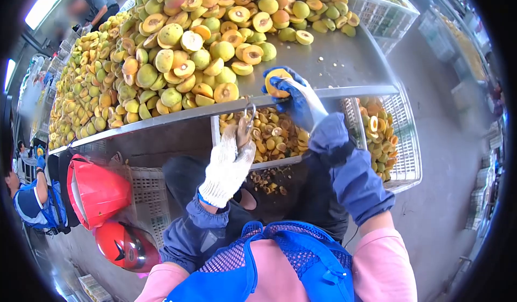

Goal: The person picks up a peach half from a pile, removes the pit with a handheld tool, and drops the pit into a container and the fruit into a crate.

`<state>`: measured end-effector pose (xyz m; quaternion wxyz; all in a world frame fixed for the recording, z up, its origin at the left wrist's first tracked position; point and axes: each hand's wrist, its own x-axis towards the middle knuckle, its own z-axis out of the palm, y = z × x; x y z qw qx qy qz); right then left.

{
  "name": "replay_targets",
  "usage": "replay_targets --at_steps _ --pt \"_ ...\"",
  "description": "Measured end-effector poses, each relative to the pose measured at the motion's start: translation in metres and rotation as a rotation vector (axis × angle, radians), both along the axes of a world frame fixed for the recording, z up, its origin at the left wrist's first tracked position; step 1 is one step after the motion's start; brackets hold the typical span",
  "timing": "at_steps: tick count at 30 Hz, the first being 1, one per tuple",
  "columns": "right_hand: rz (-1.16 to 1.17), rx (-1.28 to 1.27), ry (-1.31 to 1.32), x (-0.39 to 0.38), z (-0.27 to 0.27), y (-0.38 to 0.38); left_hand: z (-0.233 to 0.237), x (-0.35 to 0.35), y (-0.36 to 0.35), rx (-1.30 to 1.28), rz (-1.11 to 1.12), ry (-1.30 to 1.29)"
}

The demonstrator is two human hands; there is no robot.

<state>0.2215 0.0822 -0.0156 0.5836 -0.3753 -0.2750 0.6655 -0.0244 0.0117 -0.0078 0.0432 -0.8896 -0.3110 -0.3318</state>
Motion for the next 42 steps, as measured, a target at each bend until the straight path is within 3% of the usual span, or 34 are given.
replay_targets --at_steps 2,3,6,7,9,12,14,16,17,20,21,23,25,28,31,33,35,36,37,38,40,42 --pt "-0.041 -0.052 0.229 -0.018 0.013 -0.024 0.008 0.008 0.0 0.097 0.035 0.028" --pt "0.01 0.065 0.297 -0.018 0.002 -0.031 0.012 0.011 0.001 0.15 0.027 0.025" --pt "-0.106 0.075 0.357 -0.041 0.013 -0.048 0.012 0.023 -0.009 -0.235 0.076 -0.015" --pt "-0.086 0.112 0.36 -0.044 0.019 -0.055 0.014 0.026 -0.012 -0.129 0.095 -0.021" --pt "-0.17 0.178 0.066 -0.05 0.021 -0.064 0.011 0.028 -0.018 -0.079 0.099 -0.014" --pt "-0.242 0.266 0.07 -0.049 0.009 -0.066 0.0 0.028 -0.025 -0.086 0.077 0.033" --pt "-0.264 0.363 0.388 -0.051 0.008 -0.071 0.002 0.031 -0.026 -0.02 0.061 0.077" --pt "-0.498 0.477 -0.094 -0.064 0.014 -0.076 0.008 0.038 -0.024 0.146 0.051 0.119" --pt "-0.61 0.526 -0.34 -0.069 0.018 -0.079 0.005 0.042 -0.025 0.017 0.029 0.028" --pt "-0.481 0.417 0.256 -0.074 0.02 -0.089 0.008 0.053 -0.027 -0.512 0.017 -0.309" --pt "-0.381 0.265 0.349 -0.064 0.024 -0.094 0.017 0.056 -0.027 -0.781 0.049 -0.46" --pt "-0.258 0.23 0.353 -0.055 0.024 -0.102 0.02 0.053 -0.021 -0.694 0.041 -0.386" --pt "-0.224 0.137 0.324 -0.057 0.029 -0.112 0.011 0.036 -0.008 0.02 -0.046 0.059" --pt "-0.216 0.233 0.321 -0.051 0.02 -0.104 0.021 0.044 -0.008 0.081 -0.051 0.11" --pt "-0.353 0.194 0.443 -0.051 0.021 -0.097 0.017 0.04 -0.016 0.184 0.053 0.121" --pt "-0.399 0.277 0.551 -0.049 0.013 -0.09 0.02 0.046 -0.028 -0.153 0.12 0.008" --pt "-0.538 0.353 0.044 -0.054 0.011 -0.089 0.023 0.05 -0.036 -0.357 0.133 -0.048" --pt "-0.533 0.371 0.102 -0.057 0.01 -0.088 0.022 0.05 -0.038 -0.394 0.11 -0.046" --pt "-0.527 0.388 0.159 -0.06 0.009 -0.087 0.003 0.045 -0.038 -0.222 0.075 -0.005" --pt "-0.52 0.405 0.217 -0.063 0.009 -0.085 -0.001 0.044 -0.037 -0.215 0.042 0.026" --pt "-0.464 0.369 0.492 -0.066 0.017 -0.087 -0.003 0.044 -0.035 -0.249 0.013 0.076" --pt "-0.486 0.363 0.437 -0.07 0.024 -0.09 0.005 0.047 -0.035 -0.344 0.038 0.09"
